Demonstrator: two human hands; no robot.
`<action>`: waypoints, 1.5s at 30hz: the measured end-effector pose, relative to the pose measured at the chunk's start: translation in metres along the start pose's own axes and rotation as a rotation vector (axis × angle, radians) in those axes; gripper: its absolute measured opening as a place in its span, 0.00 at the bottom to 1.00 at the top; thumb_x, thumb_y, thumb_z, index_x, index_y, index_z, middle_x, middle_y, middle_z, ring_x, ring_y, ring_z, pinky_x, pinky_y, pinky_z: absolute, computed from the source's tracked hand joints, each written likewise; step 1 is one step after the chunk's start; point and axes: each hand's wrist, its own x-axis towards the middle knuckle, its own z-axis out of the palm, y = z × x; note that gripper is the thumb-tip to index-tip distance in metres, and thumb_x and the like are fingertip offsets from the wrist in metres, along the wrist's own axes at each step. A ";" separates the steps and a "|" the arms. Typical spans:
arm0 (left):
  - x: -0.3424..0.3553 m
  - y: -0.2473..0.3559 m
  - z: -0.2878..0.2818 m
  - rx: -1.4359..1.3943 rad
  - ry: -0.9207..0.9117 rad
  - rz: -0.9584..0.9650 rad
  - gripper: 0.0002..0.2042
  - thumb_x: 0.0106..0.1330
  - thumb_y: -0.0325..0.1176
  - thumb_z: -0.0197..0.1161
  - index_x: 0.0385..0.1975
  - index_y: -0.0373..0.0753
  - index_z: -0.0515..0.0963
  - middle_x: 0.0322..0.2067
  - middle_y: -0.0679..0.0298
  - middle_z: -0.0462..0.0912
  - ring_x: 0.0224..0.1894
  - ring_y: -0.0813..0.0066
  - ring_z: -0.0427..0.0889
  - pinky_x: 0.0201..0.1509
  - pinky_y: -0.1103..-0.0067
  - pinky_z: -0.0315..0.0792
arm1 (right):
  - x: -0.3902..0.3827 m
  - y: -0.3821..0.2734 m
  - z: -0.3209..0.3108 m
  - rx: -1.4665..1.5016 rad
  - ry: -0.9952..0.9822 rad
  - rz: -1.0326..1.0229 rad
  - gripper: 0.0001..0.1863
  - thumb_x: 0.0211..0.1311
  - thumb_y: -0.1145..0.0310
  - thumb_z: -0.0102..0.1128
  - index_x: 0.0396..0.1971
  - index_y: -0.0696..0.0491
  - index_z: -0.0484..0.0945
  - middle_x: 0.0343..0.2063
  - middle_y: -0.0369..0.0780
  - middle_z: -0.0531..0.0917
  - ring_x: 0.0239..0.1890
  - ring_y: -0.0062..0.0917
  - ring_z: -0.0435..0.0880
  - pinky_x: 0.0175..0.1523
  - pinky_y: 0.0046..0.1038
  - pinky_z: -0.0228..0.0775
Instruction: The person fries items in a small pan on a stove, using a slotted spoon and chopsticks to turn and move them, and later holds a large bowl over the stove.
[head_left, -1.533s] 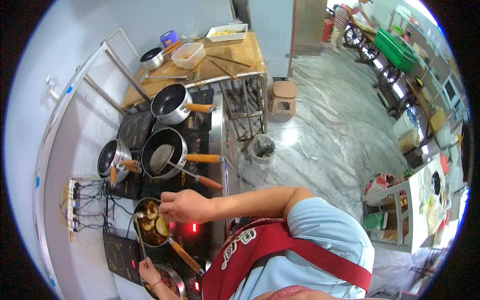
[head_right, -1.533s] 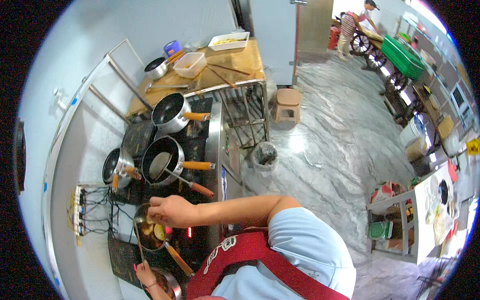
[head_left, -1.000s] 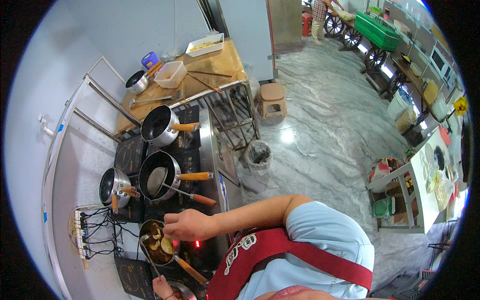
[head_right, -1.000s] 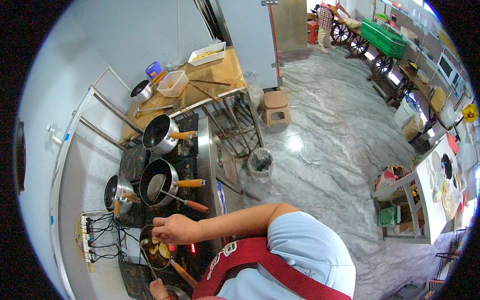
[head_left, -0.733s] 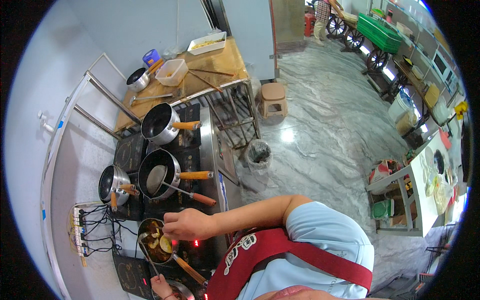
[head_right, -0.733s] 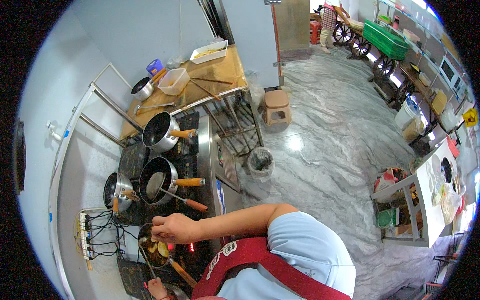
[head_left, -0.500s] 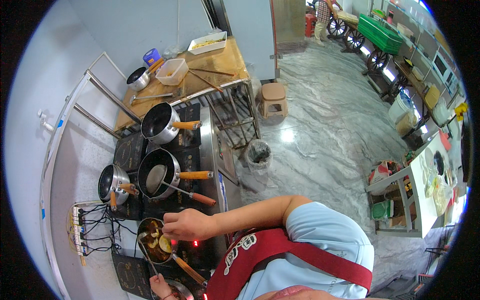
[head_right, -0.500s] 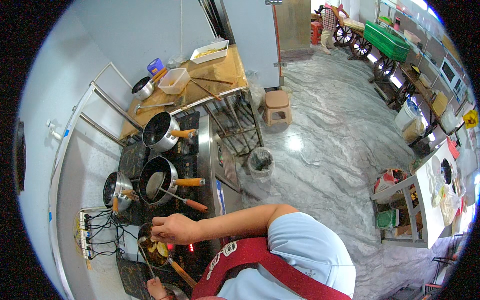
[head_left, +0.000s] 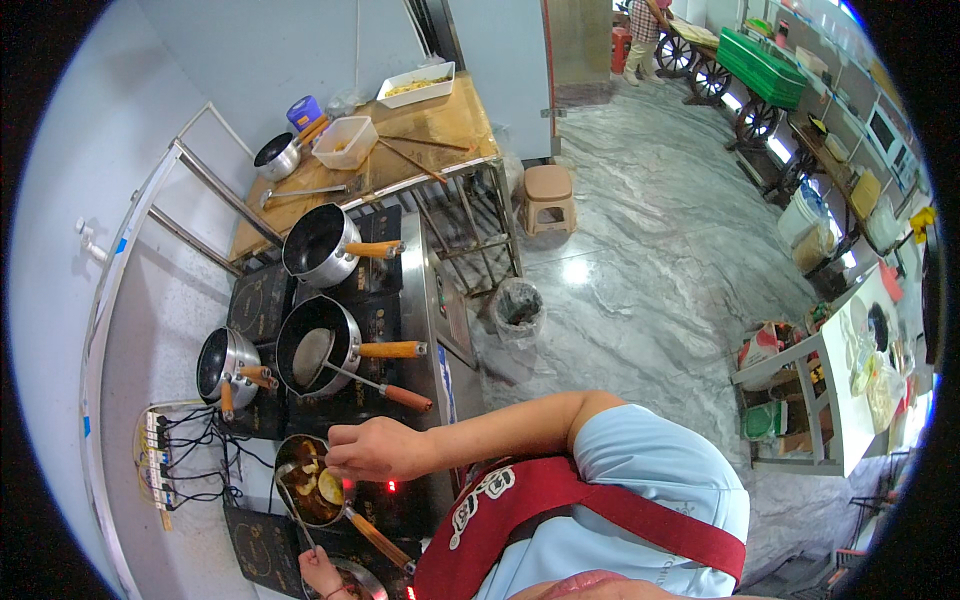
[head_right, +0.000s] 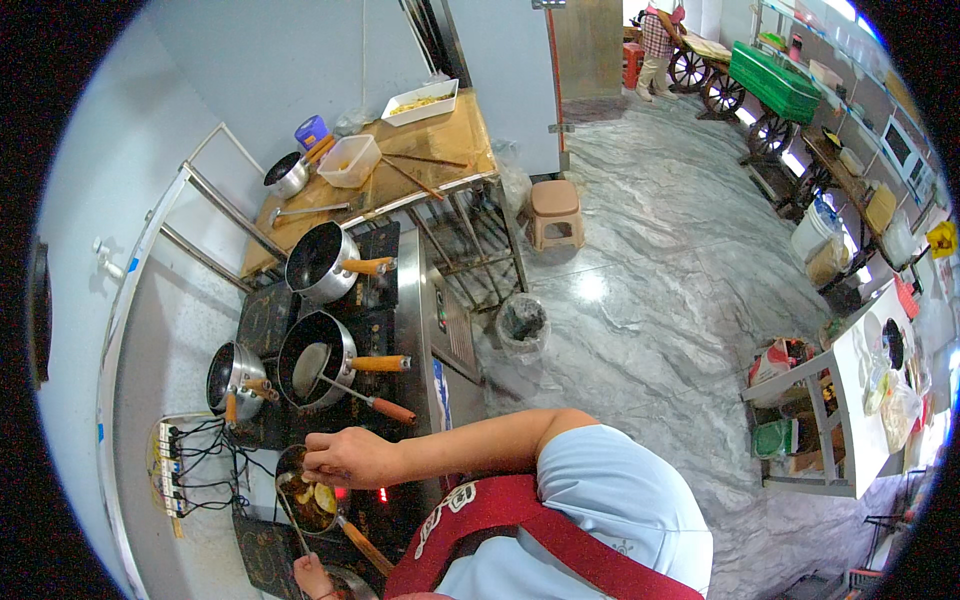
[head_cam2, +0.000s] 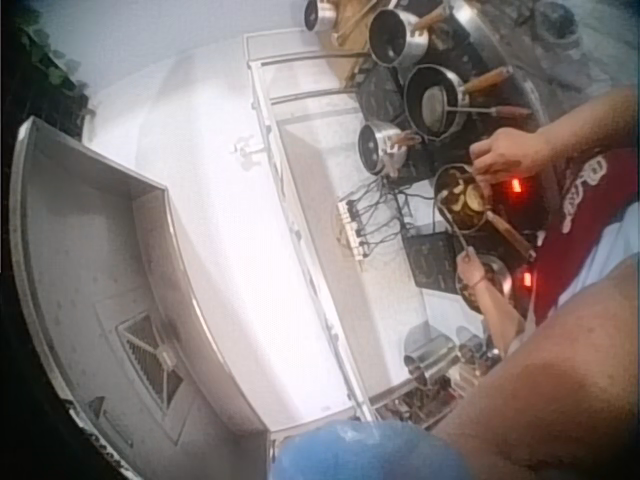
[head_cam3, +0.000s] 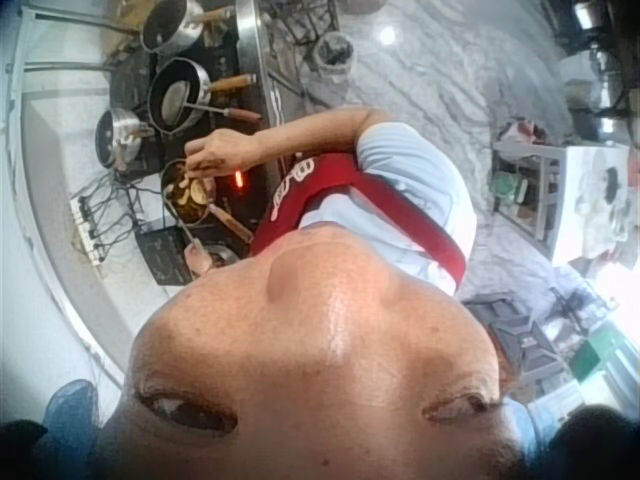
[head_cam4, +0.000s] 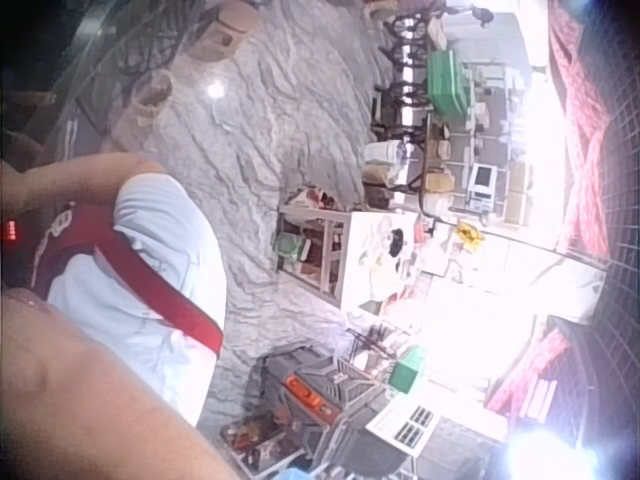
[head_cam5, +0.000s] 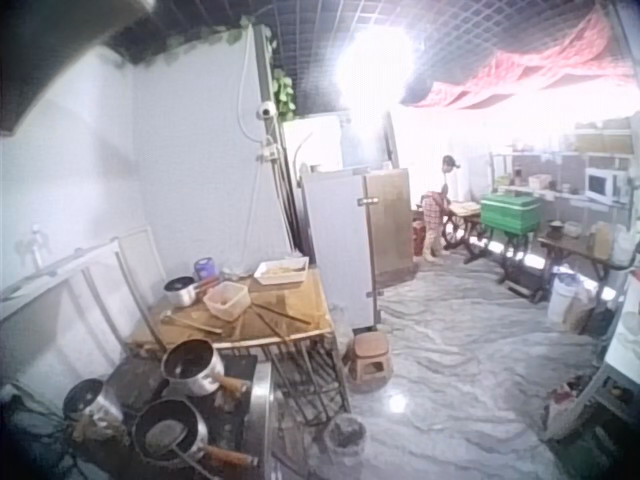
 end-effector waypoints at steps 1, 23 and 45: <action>0.008 -0.009 0.008 -0.025 0.031 -0.001 0.16 0.58 0.44 0.59 0.32 0.35 0.74 0.28 0.56 0.76 0.31 0.62 0.75 0.37 0.71 0.70 | 0.000 -0.001 -0.003 -0.014 0.016 0.006 0.07 0.53 0.66 0.58 0.28 0.52 0.71 0.26 0.38 0.69 0.22 0.33 0.74 0.24 0.30 0.68; -0.007 0.013 -0.010 -0.333 0.209 -0.165 0.08 0.58 0.33 0.61 0.32 0.36 0.74 0.24 0.62 0.79 0.26 0.76 0.76 0.32 0.80 0.69 | 0.025 -0.001 -0.008 0.386 0.002 0.468 0.13 0.66 0.68 0.45 0.30 0.63 0.73 0.29 0.38 0.74 0.23 0.20 0.80 0.26 0.15 0.70; -0.022 0.006 -0.014 -0.474 0.236 -0.135 0.07 0.57 0.31 0.61 0.31 0.36 0.74 0.23 0.60 0.80 0.24 0.73 0.78 0.30 0.80 0.70 | 0.079 0.053 0.000 0.468 -0.062 0.834 0.17 0.66 0.63 0.44 0.33 0.65 0.73 0.23 0.48 0.80 0.20 0.29 0.82 0.25 0.24 0.77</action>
